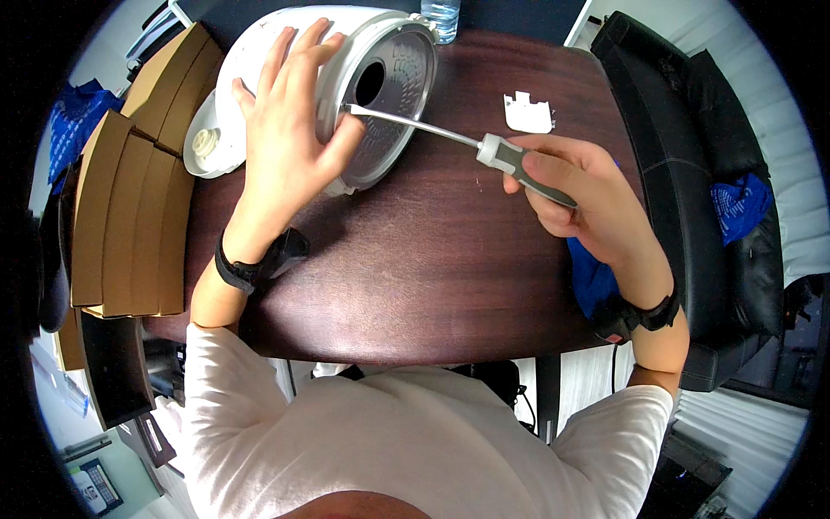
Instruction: The person uses a screwdriver to remove screws from the circular base of a white appliance. After unscrewing several fasteners, the person uses a blue cloth to wipe the surface of the appliance base.
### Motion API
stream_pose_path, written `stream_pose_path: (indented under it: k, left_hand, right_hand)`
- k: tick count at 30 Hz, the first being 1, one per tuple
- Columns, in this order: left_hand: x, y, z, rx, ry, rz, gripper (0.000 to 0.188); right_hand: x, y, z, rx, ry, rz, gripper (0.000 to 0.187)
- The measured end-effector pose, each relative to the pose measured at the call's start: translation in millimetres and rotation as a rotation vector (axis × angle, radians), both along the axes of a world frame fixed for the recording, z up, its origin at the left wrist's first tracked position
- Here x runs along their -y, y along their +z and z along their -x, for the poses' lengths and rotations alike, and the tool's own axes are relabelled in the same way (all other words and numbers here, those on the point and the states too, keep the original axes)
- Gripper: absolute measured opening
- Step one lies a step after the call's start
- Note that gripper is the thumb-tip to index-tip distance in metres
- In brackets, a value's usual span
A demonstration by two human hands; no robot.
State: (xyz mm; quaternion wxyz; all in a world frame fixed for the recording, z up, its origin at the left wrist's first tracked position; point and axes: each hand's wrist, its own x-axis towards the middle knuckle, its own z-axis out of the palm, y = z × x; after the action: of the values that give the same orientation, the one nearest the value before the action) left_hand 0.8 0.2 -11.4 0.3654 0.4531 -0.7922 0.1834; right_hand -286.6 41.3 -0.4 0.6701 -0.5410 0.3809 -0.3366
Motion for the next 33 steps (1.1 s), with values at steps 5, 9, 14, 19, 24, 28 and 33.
stream_pose_path:
  k: [5, 9, 14, 19, 24, 28, 33]
  left_hand:
    - [-0.1, 0.6, 0.3, 0.008, -0.001, 0.003, 0.062]
    - [0.2, -0.1, 0.6, 0.011, 0.01, 0.004, 0.061]
    - [-1.1, -1.8, 0.1, 0.02, 0.015, 0.018, 0.061]
    - [-0.4, -1.0, 2.0, 0.003, 0.013, 0.02, 0.061]
    - [-1.8, -1.7, 0.5, -0.008, 0.008, 0.006, 0.061]
    - [-1.3, -1.4, 0.8, -0.013, -0.002, 0.002, 0.061]
    - [-1.9, -0.7, -0.4, 0.002, 0.005, 0.011, 0.062]
  right_hand:
    - [-8.7, 3.0, -7.3, -0.016, -0.087, 0.024, 0.04]
    - [-9.5, 5.6, -7.9, -0.018, -0.094, 0.024, 0.038]
    - [-5.6, 22.0, -11.2, -0.252, -0.159, 0.272, 0.031]
    - [-15.6, 28.6, -14.5, -0.782, -0.125, 1.2, 0.029]
    - [-26.1, 17.4, -17.8, -1.03, -0.124, 1.598, 0.035]
    - [-21.5, 14.4, -16.2, -0.581, -0.108, 1.161, 0.03]
    - [-24.4, 15.6, -18.4, -0.45, -0.109, 0.758, 0.026]
